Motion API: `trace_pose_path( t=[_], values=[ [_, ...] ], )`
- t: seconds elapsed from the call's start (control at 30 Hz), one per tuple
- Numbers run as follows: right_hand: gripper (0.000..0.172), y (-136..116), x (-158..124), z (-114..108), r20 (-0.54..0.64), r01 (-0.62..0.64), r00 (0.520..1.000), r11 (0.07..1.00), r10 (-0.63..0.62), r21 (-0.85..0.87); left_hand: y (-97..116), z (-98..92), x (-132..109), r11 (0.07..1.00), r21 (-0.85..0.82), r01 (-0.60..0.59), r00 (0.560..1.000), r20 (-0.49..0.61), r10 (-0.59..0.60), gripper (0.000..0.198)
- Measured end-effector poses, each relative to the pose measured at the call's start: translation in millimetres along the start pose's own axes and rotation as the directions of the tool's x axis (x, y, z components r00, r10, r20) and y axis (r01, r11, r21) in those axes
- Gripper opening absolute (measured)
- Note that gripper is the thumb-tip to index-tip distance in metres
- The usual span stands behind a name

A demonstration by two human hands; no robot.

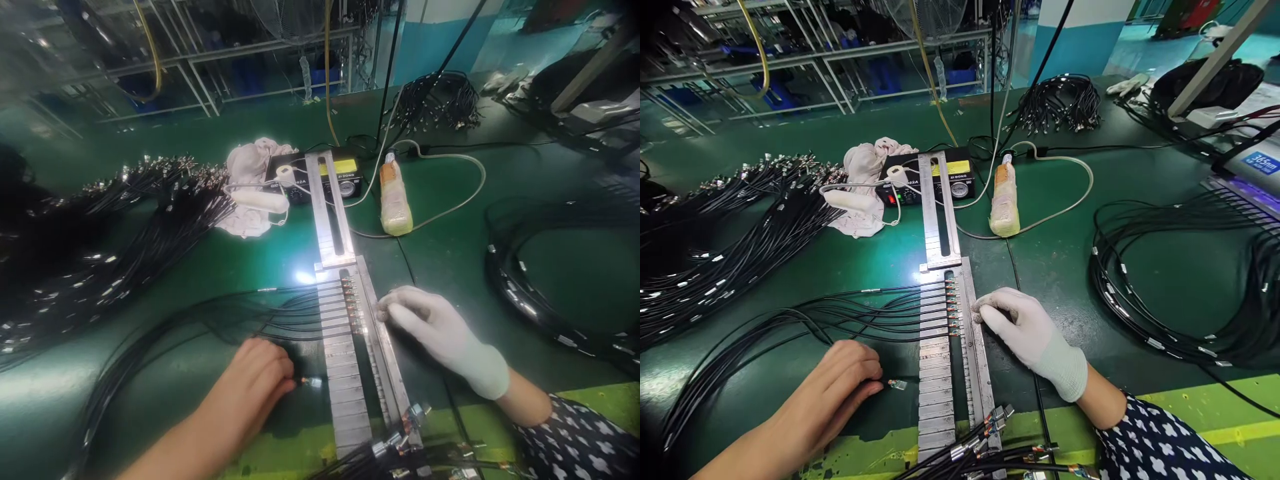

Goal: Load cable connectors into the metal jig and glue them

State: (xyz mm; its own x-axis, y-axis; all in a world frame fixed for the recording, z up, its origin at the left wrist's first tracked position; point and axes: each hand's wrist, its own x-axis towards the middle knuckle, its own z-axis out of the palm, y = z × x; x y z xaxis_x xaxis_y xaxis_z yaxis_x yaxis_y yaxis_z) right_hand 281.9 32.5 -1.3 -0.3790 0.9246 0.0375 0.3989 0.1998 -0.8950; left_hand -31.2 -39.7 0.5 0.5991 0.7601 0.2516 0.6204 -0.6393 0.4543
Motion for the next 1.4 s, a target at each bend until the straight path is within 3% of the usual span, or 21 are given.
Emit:
trace_pose_path(
  t=[0.13, 0.37, 0.63, 0.9, 1.1, 1.4],
  values=[
    [0.031, 0.2, -0.2, -0.3, 0.014, 0.019, 1.000, 1.000, -0.019, 0.004, 12.9, 11.8, 19.1, 0.999, -0.037, -0.012, 0.994, -0.109, 0.008, 0.019],
    [0.028, 2.1, -0.1, -0.4, 0.012, 0.047, 0.999, 0.998, -0.048, 0.032, 13.0, 18.8, 40.4, 0.997, -0.042, -0.066, 0.997, -0.035, 0.065, 0.030],
    [0.022, 1.8, -0.5, -1.0, 0.029, 0.031, 0.999, 0.997, -0.033, 0.066, 10.4, 29.0, 58.3, 0.991, 0.059, -0.123, 0.992, -0.015, 0.124, 0.025],
    [0.023, 1.8, 1.3, -1.1, 0.021, 0.022, 1.000, 0.999, -0.023, 0.048, 8.8, 21.7, 61.5, 0.975, 0.137, -0.177, 0.983, 0.074, 0.168, 0.026],
    [0.022, -1.0, 1.6, -1.9, 0.019, 0.027, 0.999, 0.998, -0.028, 0.052, 12.1, 24.1, 60.0, 0.920, 0.242, -0.309, 0.951, 0.069, 0.301, 0.033],
    [0.022, -0.8, 2.9, -1.0, 0.018, 0.024, 1.000, 0.998, -0.025, 0.053, 10.9, 27.2, 61.7, 0.954, 0.157, -0.254, 0.967, 0.056, 0.248, 0.030]
  ],
)
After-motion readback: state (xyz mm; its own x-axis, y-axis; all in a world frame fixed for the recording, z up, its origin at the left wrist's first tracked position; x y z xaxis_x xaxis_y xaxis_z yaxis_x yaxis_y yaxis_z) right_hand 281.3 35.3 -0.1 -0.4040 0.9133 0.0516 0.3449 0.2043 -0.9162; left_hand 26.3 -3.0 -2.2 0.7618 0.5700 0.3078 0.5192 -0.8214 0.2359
